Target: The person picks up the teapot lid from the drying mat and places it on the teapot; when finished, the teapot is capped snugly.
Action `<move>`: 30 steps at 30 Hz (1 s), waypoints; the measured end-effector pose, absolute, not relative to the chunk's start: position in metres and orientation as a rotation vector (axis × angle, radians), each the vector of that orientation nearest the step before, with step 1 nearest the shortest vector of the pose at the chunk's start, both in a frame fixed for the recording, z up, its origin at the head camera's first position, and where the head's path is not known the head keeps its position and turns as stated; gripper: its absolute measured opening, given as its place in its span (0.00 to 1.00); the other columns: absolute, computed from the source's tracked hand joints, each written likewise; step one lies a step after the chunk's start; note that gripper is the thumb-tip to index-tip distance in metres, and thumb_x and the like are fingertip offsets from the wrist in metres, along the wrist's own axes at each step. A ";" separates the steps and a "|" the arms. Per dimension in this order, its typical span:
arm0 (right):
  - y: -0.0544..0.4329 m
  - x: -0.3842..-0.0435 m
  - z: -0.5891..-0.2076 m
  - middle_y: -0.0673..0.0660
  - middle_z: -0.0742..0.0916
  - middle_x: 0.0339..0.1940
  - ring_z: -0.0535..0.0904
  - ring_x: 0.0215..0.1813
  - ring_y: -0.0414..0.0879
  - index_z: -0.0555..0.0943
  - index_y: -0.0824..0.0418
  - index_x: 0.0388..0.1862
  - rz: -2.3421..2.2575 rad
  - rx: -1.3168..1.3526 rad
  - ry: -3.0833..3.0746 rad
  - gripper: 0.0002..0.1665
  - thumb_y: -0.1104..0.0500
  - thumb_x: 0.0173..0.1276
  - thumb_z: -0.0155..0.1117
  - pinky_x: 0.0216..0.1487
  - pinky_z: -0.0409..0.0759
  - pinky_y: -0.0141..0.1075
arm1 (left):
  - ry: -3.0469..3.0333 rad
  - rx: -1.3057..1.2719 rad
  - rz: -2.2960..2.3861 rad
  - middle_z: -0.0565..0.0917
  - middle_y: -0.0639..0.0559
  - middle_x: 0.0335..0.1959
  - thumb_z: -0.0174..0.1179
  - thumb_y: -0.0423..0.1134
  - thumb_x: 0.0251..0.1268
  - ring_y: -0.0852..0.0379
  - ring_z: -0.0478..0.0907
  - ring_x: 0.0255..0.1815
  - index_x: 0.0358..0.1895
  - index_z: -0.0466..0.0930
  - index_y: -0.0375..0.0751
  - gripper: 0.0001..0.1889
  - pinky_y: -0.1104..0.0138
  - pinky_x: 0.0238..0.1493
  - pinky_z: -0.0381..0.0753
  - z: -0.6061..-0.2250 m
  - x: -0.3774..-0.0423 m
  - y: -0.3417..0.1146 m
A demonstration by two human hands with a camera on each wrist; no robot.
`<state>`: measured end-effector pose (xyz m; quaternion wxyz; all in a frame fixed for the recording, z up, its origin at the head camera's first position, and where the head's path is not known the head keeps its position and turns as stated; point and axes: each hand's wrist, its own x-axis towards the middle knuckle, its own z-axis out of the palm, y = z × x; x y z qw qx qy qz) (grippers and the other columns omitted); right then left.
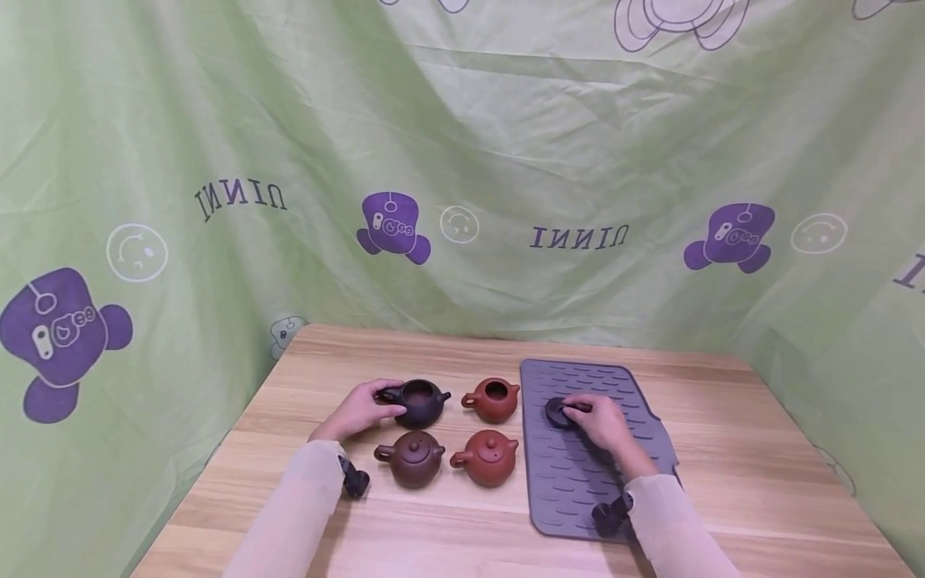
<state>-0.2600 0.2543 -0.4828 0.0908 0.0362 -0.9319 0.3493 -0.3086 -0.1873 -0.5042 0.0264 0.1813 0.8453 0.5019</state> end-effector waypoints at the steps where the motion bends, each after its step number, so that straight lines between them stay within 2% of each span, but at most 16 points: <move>1: 0.254 -0.259 -0.481 0.60 0.88 0.41 0.81 0.50 0.59 0.88 0.61 0.40 1.046 0.094 -2.765 0.08 0.60 0.63 0.70 0.52 0.74 0.53 | 2.615 0.562 1.548 0.80 0.40 0.54 0.75 0.42 0.52 0.51 0.76 0.46 0.59 0.79 0.35 0.30 0.63 0.47 0.75 -0.504 -0.309 -0.187; 8: 0.241 -0.258 -0.455 0.58 0.88 0.40 0.82 0.44 0.53 0.88 0.60 0.43 1.091 0.036 -2.757 0.10 0.57 0.64 0.70 0.45 0.77 0.47 | 2.626 0.551 1.548 0.80 0.39 0.55 0.75 0.42 0.53 0.53 0.76 0.46 0.59 0.79 0.35 0.30 0.63 0.48 0.75 -0.506 -0.308 -0.187; 13: 0.221 -0.262 -0.434 0.57 0.88 0.39 0.82 0.39 0.48 0.87 0.61 0.43 1.161 0.110 -2.746 0.11 0.58 0.64 0.70 0.38 0.77 0.40 | 2.587 0.500 1.575 0.80 0.39 0.53 0.74 0.39 0.53 0.56 0.74 0.29 0.60 0.77 0.34 0.30 0.68 0.30 0.76 -0.507 -0.308 -0.187; 16: 0.207 -0.265 -0.424 0.56 0.88 0.38 0.82 0.39 0.46 0.87 0.61 0.44 1.194 0.152 -2.735 0.11 0.58 0.64 0.70 0.38 0.77 0.38 | 2.585 0.498 1.593 0.80 0.38 0.53 0.74 0.38 0.54 0.56 0.72 0.27 0.60 0.77 0.32 0.30 0.69 0.26 0.75 -0.509 -0.310 -0.186; 20: 0.186 -0.271 -0.417 0.55 0.89 0.38 0.82 0.40 0.46 0.88 0.60 0.43 1.223 0.184 -2.726 0.10 0.59 0.63 0.71 0.39 0.77 0.37 | 2.604 0.511 1.587 0.80 0.38 0.55 0.74 0.38 0.53 0.53 0.75 0.40 0.59 0.78 0.33 0.29 0.69 0.35 0.76 -0.508 -0.310 -0.186; 22: 0.174 -0.272 -0.415 0.56 0.89 0.38 0.83 0.41 0.48 0.88 0.61 0.43 1.245 0.197 -2.721 0.10 0.59 0.63 0.71 0.41 0.78 0.38 | 2.603 0.508 1.584 0.80 0.39 0.55 0.74 0.39 0.53 0.53 0.75 0.42 0.59 0.79 0.34 0.29 0.69 0.37 0.76 -0.507 -0.309 -0.186; 30: 0.125 -0.275 -0.418 0.55 0.89 0.39 0.83 0.46 0.51 0.89 0.58 0.41 1.249 0.204 -2.724 0.09 0.58 0.62 0.71 0.50 0.77 0.45 | 2.553 0.516 1.614 0.80 0.38 0.52 0.74 0.38 0.52 0.56 0.73 0.27 0.59 0.78 0.33 0.29 0.69 0.26 0.76 -0.508 -0.309 -0.187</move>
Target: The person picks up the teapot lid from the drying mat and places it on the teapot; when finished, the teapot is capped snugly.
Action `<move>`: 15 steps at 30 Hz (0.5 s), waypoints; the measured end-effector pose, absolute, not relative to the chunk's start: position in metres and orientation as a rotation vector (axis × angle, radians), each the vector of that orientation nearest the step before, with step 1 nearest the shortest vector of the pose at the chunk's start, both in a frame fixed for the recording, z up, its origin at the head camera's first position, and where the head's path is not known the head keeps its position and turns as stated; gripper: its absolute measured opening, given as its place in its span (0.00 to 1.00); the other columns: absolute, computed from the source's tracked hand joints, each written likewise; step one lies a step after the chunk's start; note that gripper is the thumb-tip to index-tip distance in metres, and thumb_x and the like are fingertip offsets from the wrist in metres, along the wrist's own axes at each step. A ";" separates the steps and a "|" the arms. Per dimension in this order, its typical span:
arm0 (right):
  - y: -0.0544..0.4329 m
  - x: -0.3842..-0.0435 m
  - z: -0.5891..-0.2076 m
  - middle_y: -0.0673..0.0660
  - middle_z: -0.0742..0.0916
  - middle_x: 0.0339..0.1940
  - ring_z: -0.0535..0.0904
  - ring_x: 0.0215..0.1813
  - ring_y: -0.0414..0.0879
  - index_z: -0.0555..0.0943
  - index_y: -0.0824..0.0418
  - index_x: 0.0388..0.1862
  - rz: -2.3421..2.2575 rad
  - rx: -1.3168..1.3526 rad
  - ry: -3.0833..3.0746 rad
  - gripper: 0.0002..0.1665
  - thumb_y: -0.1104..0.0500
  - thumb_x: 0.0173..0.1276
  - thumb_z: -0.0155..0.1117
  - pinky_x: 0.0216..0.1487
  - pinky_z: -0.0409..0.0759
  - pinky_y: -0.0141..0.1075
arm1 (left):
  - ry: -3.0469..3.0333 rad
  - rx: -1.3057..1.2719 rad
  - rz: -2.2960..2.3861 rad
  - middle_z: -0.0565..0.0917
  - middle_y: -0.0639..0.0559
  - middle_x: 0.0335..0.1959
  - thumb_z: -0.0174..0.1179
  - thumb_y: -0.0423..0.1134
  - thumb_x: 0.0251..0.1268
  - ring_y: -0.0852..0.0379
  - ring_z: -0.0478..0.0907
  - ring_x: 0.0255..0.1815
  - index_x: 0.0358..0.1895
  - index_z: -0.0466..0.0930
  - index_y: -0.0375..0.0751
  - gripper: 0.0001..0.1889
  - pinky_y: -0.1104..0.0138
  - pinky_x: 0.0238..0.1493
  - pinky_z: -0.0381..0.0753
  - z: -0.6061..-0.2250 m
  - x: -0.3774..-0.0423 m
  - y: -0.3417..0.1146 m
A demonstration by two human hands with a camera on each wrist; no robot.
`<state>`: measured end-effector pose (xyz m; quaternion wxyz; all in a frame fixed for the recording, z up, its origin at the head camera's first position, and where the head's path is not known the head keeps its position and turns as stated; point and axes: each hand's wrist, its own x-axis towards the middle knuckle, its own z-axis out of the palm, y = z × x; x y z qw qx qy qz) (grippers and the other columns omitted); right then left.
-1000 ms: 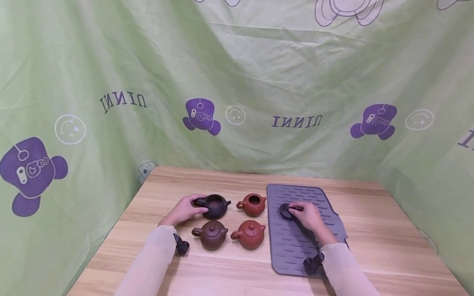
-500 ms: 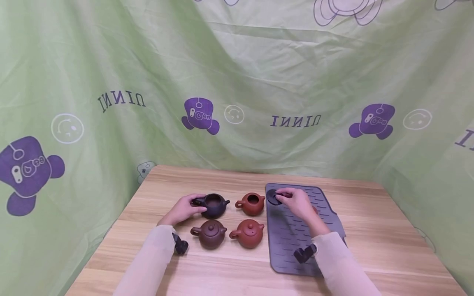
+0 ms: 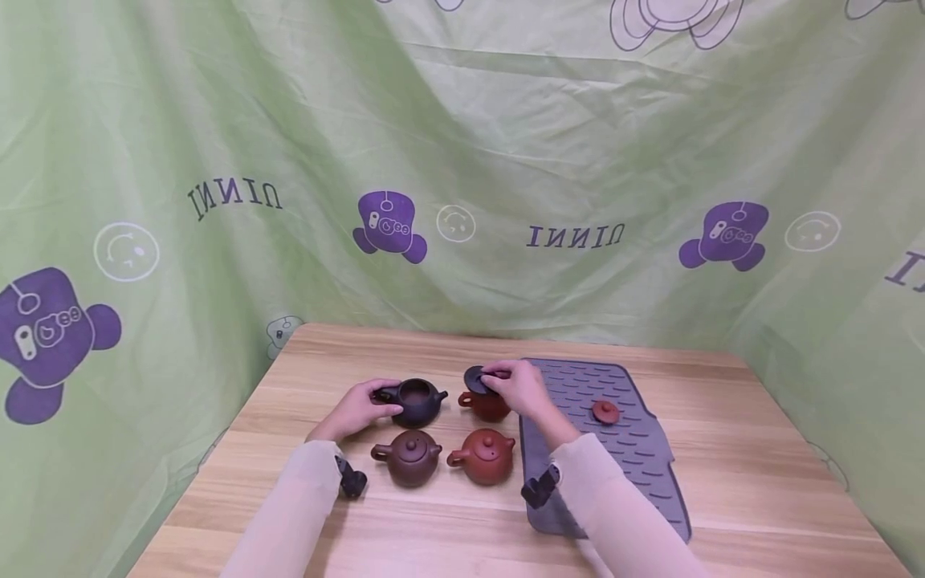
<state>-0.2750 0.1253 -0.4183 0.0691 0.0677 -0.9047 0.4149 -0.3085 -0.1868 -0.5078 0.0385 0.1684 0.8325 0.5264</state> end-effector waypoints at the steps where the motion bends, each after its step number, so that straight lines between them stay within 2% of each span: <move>1: 0.120 -0.276 -0.419 0.55 0.89 0.38 0.83 0.47 0.51 0.89 0.58 0.41 1.251 0.210 -2.724 0.09 0.58 0.62 0.71 0.51 0.77 0.45 | 2.554 0.517 1.611 0.80 0.38 0.52 0.74 0.38 0.53 0.56 0.73 0.26 0.59 0.78 0.33 0.29 0.69 0.25 0.76 -0.508 -0.309 -0.187; 6: 0.096 -0.280 -0.423 0.55 0.89 0.38 0.84 0.44 0.50 0.88 0.60 0.42 1.344 0.237 -2.727 0.09 0.59 0.63 0.70 0.48 0.78 0.40 | 2.575 0.520 1.593 0.80 0.39 0.51 0.74 0.39 0.53 0.57 0.73 0.26 0.59 0.78 0.34 0.29 0.69 0.26 0.76 -0.508 -0.309 -0.187; 8: 0.087 -0.282 -0.422 0.55 0.89 0.35 0.85 0.39 0.51 0.88 0.60 0.43 1.429 0.236 -2.736 0.10 0.59 0.64 0.70 0.41 0.80 0.37 | 2.583 0.518 1.586 0.81 0.40 0.52 0.74 0.39 0.53 0.57 0.75 0.29 0.59 0.78 0.34 0.29 0.69 0.29 0.76 -0.508 -0.310 -0.187; 11: 0.075 -0.282 -0.421 0.54 0.88 0.31 0.86 0.29 0.53 0.88 0.58 0.44 1.476 0.220 -2.767 0.11 0.58 0.64 0.69 0.34 0.77 0.34 | 2.593 0.518 1.584 0.81 0.39 0.52 0.75 0.39 0.52 0.55 0.76 0.35 0.59 0.78 0.34 0.29 0.69 0.34 0.76 -0.509 -0.310 -0.187; 13: 0.068 -0.284 -0.420 0.53 0.88 0.30 0.84 0.28 0.51 0.88 0.58 0.44 1.457 0.236 -2.777 0.10 0.57 0.64 0.70 0.33 0.75 0.34 | 2.602 0.525 1.578 0.81 0.39 0.53 0.75 0.39 0.52 0.54 0.76 0.39 0.59 0.79 0.34 0.29 0.67 0.38 0.76 -0.510 -0.310 -0.187; 15: 0.061 -0.285 -0.421 0.53 0.88 0.32 0.83 0.31 0.47 0.88 0.58 0.42 1.401 0.267 -2.780 0.10 0.57 0.63 0.70 0.37 0.75 0.35 | 2.612 0.536 1.572 0.81 0.39 0.54 0.74 0.40 0.53 0.52 0.76 0.42 0.59 0.79 0.35 0.29 0.65 0.42 0.76 -0.509 -0.310 -0.187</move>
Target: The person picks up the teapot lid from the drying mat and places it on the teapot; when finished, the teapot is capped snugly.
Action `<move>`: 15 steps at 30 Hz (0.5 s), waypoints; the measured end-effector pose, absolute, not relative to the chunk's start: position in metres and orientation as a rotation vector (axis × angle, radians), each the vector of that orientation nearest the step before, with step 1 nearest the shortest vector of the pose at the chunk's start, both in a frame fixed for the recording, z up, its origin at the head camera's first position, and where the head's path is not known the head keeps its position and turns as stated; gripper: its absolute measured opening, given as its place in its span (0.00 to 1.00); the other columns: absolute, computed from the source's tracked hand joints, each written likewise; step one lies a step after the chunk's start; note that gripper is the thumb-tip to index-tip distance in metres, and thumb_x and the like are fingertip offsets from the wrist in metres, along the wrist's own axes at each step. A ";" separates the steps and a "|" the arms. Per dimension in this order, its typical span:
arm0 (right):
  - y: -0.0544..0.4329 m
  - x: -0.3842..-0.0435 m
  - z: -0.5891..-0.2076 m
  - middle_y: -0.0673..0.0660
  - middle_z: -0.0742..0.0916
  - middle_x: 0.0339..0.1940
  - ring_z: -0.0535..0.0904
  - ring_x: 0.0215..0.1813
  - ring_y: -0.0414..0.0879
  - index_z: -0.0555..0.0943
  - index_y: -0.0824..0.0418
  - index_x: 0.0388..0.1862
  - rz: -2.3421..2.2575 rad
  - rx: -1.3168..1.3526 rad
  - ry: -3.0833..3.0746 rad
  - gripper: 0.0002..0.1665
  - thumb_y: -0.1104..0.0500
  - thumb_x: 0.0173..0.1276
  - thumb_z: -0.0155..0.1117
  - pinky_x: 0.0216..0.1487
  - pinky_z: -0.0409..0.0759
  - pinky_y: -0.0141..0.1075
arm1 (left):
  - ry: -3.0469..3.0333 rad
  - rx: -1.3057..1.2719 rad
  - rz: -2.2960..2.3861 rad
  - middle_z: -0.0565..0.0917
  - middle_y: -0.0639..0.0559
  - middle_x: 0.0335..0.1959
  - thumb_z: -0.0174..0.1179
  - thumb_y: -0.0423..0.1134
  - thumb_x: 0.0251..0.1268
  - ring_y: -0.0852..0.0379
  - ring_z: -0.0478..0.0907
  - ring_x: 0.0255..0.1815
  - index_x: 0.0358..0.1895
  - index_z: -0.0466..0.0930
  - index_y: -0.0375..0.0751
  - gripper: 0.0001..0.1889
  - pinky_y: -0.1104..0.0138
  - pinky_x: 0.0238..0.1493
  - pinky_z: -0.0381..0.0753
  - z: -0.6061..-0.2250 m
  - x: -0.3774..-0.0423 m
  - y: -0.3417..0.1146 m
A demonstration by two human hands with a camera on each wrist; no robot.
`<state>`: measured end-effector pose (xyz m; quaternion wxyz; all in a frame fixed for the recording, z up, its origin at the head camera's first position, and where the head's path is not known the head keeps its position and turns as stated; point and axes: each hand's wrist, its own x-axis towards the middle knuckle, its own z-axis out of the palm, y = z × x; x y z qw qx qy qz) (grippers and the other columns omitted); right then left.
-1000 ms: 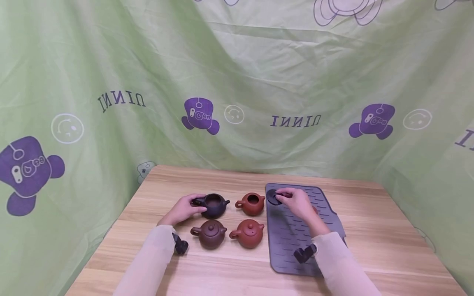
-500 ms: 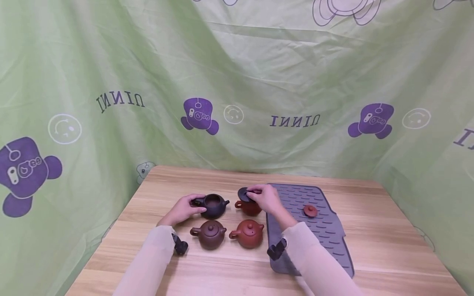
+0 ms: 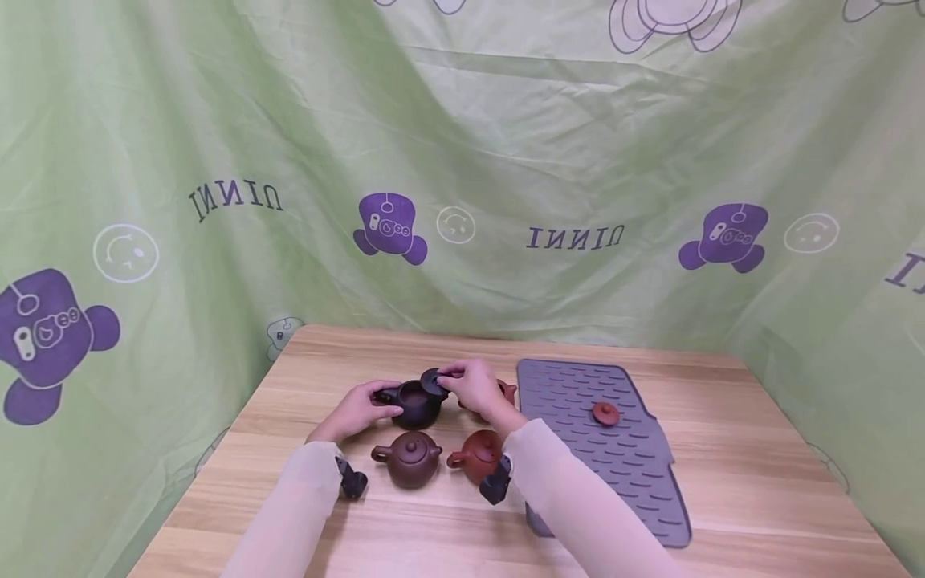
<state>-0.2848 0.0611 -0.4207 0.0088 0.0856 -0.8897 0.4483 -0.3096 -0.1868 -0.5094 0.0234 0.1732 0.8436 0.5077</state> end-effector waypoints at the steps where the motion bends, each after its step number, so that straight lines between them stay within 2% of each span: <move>1: 0.058 -0.285 -0.421 0.52 0.88 0.34 0.82 0.34 0.46 0.88 0.58 0.42 1.388 0.282 -2.777 0.09 0.58 0.63 0.70 0.39 0.76 0.36 | 2.616 0.540 1.568 0.80 0.39 0.54 0.74 0.40 0.53 0.52 0.75 0.44 0.59 0.79 0.35 0.29 0.64 0.44 0.75 -0.509 -0.309 -0.187; 5: 0.046 -0.288 -0.425 0.52 0.88 0.37 0.80 0.42 0.44 0.89 0.59 0.40 1.365 0.307 -2.786 0.08 0.59 0.63 0.71 0.46 0.77 0.37 | 2.630 0.555 1.540 0.80 0.40 0.55 0.74 0.41 0.54 0.51 0.75 0.46 0.59 0.79 0.35 0.28 0.63 0.46 0.75 -0.507 -0.307 -0.186; 10: 0.035 -0.291 -0.430 0.52 0.88 0.35 0.80 0.40 0.45 0.89 0.59 0.39 1.314 0.336 -2.812 0.07 0.60 0.62 0.72 0.44 0.77 0.36 | 2.623 0.570 1.544 0.80 0.39 0.55 0.73 0.40 0.54 0.52 0.76 0.44 0.59 0.78 0.34 0.28 0.66 0.41 0.76 -0.506 -0.306 -0.187; 15: 0.027 -0.293 -0.433 0.52 0.88 0.35 0.80 0.42 0.45 0.89 0.58 0.38 1.302 0.317 -2.838 0.06 0.59 0.62 0.72 0.46 0.76 0.36 | 2.610 0.574 1.560 0.80 0.39 0.55 0.73 0.39 0.55 0.54 0.76 0.41 0.59 0.78 0.34 0.28 0.68 0.39 0.76 -0.507 -0.308 -0.187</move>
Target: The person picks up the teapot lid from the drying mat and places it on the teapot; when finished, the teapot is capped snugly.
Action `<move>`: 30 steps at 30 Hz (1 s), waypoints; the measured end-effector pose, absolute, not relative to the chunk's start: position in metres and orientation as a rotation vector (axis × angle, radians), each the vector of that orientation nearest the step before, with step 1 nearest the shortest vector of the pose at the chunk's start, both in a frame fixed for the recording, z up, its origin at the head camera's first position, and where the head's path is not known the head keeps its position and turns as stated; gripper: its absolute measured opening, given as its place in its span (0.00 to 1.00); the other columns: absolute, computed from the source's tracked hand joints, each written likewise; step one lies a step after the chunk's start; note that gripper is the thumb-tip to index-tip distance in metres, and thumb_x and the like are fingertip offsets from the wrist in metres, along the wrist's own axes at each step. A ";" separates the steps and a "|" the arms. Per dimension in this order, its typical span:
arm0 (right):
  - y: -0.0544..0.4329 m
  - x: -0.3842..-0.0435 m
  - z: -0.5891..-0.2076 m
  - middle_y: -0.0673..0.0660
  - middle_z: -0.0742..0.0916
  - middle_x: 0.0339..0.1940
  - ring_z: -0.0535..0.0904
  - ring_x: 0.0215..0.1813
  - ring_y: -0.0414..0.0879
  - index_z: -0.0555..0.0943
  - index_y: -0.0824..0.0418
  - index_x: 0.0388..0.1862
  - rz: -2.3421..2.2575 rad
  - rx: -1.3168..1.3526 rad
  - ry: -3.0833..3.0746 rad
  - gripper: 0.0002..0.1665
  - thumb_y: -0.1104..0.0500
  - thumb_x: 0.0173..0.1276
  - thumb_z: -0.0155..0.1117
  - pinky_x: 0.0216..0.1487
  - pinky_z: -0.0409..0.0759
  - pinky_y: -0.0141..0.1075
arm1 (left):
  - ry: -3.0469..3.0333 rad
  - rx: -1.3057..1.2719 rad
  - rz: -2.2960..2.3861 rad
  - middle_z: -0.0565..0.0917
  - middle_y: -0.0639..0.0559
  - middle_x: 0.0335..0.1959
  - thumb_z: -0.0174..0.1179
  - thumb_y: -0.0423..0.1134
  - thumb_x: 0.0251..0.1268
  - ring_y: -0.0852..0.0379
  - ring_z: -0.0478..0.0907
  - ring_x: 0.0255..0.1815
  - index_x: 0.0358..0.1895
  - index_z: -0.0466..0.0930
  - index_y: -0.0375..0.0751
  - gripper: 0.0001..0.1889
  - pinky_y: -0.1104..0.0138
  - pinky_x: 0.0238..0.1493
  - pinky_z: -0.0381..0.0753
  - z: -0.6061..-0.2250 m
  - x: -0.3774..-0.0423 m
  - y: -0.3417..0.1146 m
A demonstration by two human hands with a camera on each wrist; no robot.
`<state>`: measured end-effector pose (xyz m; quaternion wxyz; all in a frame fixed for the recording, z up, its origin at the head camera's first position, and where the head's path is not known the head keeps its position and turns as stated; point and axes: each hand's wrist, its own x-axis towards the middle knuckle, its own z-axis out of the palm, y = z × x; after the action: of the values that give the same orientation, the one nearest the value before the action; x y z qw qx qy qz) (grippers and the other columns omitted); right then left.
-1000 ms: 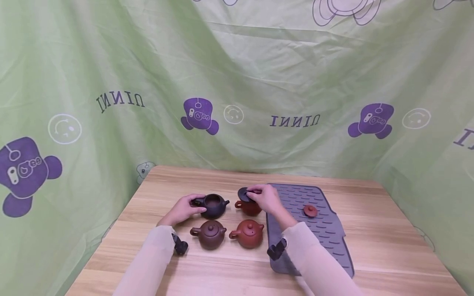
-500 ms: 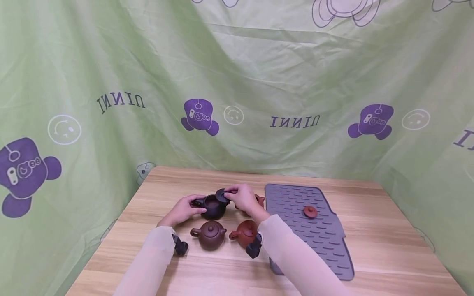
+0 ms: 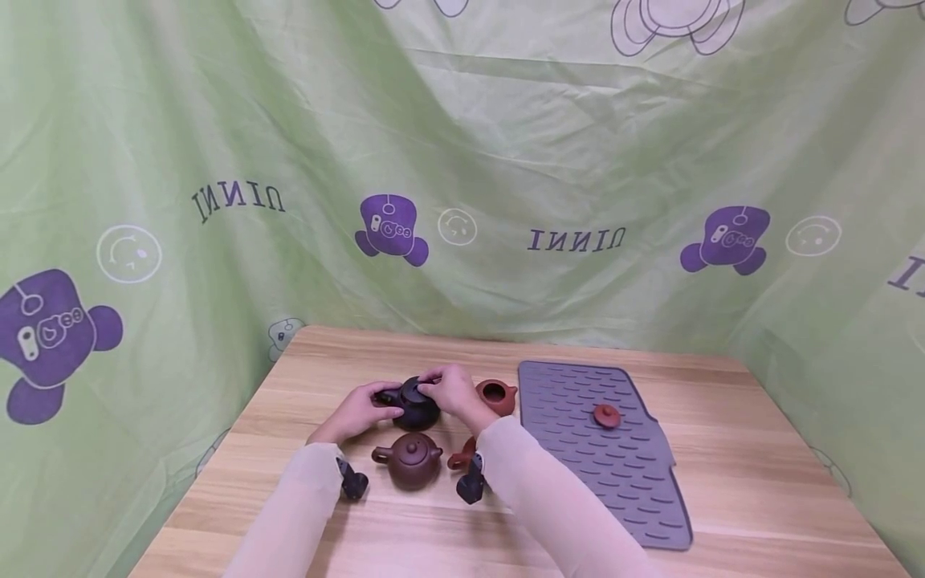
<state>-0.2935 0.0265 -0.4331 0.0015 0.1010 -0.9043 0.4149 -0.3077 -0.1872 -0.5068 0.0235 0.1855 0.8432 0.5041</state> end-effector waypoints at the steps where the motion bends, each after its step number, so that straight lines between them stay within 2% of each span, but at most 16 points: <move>1: 0.025 -0.294 -0.434 0.52 0.88 0.35 0.80 0.43 0.45 0.89 0.58 0.37 1.302 0.313 -2.838 0.06 0.59 0.61 0.72 0.46 0.76 0.35 | 2.605 0.577 1.565 0.80 0.39 0.54 0.73 0.39 0.55 0.54 0.76 0.41 0.59 0.78 0.34 0.28 0.68 0.39 0.76 -0.507 -0.308 -0.187; 8: 0.019 -0.296 -0.442 0.52 0.88 0.33 0.81 0.40 0.45 0.89 0.60 0.36 1.284 0.353 -2.806 0.05 0.61 0.60 0.73 0.45 0.77 0.35 | 2.601 0.575 1.576 0.80 0.39 0.54 0.74 0.39 0.53 0.53 0.75 0.44 0.58 0.79 0.33 0.28 0.67 0.44 0.75 -0.508 -0.308 -0.188; 15: 0.017 -0.297 -0.446 0.52 0.88 0.37 0.81 0.46 0.48 0.89 0.58 0.36 1.248 0.312 -2.812 0.05 0.61 0.61 0.72 0.49 0.76 0.37 | 2.590 0.560 1.579 0.80 0.40 0.55 0.74 0.40 0.54 0.52 0.76 0.44 0.58 0.79 0.34 0.28 0.66 0.44 0.76 -0.508 -0.309 -0.186; 21: 0.016 -0.297 -0.448 0.52 0.88 0.37 0.81 0.47 0.49 0.88 0.58 0.36 1.223 0.299 -2.816 0.05 0.61 0.61 0.72 0.51 0.76 0.38 | 2.599 0.562 1.564 0.80 0.40 0.55 0.73 0.40 0.55 0.53 0.75 0.46 0.59 0.78 0.34 0.28 0.66 0.46 0.75 -0.507 -0.308 -0.185; 26: 0.015 -0.295 -0.449 0.53 0.88 0.38 0.81 0.47 0.50 0.88 0.57 0.36 1.213 0.289 -2.823 0.05 0.60 0.61 0.72 0.51 0.75 0.40 | 2.583 0.552 1.575 0.79 0.39 0.55 0.73 0.40 0.55 0.54 0.76 0.39 0.59 0.78 0.35 0.29 0.67 0.37 0.77 -0.508 -0.308 -0.186; 30: 0.014 -0.294 -0.449 0.54 0.88 0.39 0.80 0.49 0.51 0.88 0.57 0.37 1.208 0.291 -2.829 0.05 0.60 0.61 0.72 0.52 0.74 0.41 | 2.559 0.535 1.590 0.79 0.38 0.54 0.73 0.39 0.55 0.55 0.74 0.28 0.60 0.77 0.34 0.29 0.68 0.27 0.76 -0.506 -0.307 -0.187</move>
<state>-0.2943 0.0142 -0.4492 0.0261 0.0941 -0.9152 0.3909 -0.3070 -0.1865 -0.5063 0.0410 0.1746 0.8356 0.5192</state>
